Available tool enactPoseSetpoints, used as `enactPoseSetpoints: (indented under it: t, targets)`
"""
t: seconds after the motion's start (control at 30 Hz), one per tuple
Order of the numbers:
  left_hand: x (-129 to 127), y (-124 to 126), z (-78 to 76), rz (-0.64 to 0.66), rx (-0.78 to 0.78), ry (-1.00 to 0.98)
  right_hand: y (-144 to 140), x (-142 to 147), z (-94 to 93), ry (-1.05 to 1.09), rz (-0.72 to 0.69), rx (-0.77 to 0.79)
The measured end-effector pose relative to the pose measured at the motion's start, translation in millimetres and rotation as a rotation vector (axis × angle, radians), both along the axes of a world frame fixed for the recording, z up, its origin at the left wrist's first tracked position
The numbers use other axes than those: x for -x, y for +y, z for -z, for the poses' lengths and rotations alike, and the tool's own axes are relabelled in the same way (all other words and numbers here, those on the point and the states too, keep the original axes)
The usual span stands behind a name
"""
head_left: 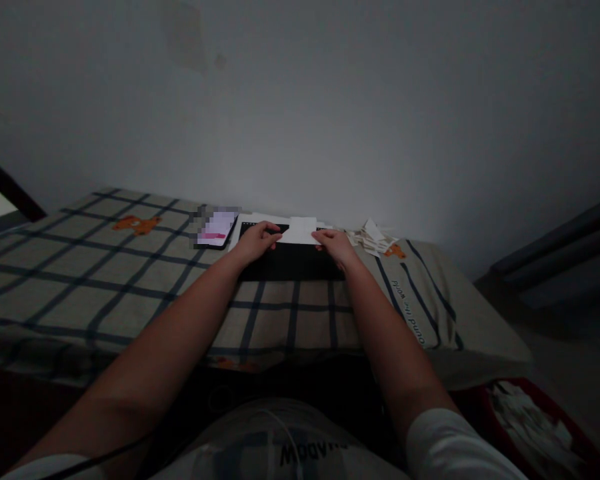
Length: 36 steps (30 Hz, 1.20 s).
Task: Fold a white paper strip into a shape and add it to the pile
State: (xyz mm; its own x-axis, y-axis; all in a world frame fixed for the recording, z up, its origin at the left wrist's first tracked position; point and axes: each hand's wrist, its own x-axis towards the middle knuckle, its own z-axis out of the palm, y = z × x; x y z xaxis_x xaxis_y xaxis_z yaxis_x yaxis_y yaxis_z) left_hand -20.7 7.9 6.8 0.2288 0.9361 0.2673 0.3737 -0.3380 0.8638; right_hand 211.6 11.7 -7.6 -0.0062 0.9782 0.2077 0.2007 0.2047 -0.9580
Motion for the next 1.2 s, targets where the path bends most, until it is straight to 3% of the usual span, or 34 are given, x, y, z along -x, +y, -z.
enactPoseSetpoints:
  t: [0.1,0.17,0.3,0.4,0.5,0.63,0.83,1.2]
  targets:
    - [0.8,0.4,-1.2,-0.135,-0.015,-0.003,-0.6,0.0,-1.6,-0.009,0.04,-0.037]
    - [-0.2,0.2,-1.6,-0.153,0.03,-0.054,-3.0,1.1,-3.6,-0.068,0.08,-0.091]
    - [-4.7,-2.1,-2.5,0.035,0.262,-0.275,-13.6,7.3,-9.0,-0.314,0.104,-0.298]
    - [-7.5,-3.6,-3.3,0.183,0.517,-0.423,-21.0,12.6,-12.1,-0.544,-0.001,-0.463]
    - [-9.5,-3.2,-2.4,0.218,0.661,-0.489,-23.3,15.8,-12.9,-0.656,-0.087,-0.589]
    - [-11.2,-0.2,3.9,0.174,0.618,-0.555,-23.8,18.7,-12.9,-0.746,-0.132,-0.647]
    - [-11.1,4.8,13.8,0.159,0.506,-0.59,-30.5,23.6,-15.5,-0.859,-0.092,-0.663]
    - [-14.3,-0.7,6.5,0.101,0.52,-0.577,-29.9,25.3,-14.7,-0.89,-0.096,-0.618]
